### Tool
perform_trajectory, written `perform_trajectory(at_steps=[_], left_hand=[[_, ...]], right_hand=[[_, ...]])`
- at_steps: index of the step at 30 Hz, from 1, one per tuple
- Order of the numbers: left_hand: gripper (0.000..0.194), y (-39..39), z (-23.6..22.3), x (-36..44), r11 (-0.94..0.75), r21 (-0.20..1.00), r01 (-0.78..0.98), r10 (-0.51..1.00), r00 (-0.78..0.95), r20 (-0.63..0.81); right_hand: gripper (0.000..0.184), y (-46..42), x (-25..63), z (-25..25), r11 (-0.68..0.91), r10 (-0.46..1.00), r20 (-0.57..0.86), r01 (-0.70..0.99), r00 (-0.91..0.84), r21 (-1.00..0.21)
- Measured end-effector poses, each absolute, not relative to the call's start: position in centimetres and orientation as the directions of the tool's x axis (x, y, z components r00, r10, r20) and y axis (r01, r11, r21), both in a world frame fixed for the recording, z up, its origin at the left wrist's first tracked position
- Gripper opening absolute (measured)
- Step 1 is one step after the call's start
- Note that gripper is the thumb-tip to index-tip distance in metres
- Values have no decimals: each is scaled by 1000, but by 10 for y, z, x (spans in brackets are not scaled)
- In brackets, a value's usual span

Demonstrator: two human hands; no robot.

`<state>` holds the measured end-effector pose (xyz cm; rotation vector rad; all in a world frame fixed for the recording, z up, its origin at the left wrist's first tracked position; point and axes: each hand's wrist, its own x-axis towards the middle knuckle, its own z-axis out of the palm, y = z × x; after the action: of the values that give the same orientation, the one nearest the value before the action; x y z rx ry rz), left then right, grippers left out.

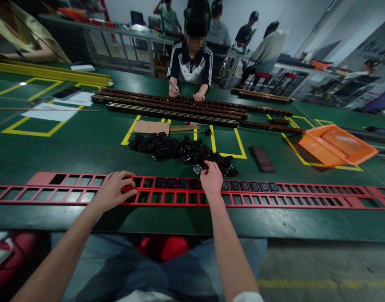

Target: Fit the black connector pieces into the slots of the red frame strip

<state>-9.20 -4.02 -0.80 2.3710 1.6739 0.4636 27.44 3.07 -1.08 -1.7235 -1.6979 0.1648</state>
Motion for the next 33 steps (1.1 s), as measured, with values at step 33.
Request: perform_trajectory(at_steps=[33], left_hand=[[31,-39,-6,-54,-270,251,929,959,237,155]], right_hand=[[42,39,296,-7,-33,972,190,880,139,-474]])
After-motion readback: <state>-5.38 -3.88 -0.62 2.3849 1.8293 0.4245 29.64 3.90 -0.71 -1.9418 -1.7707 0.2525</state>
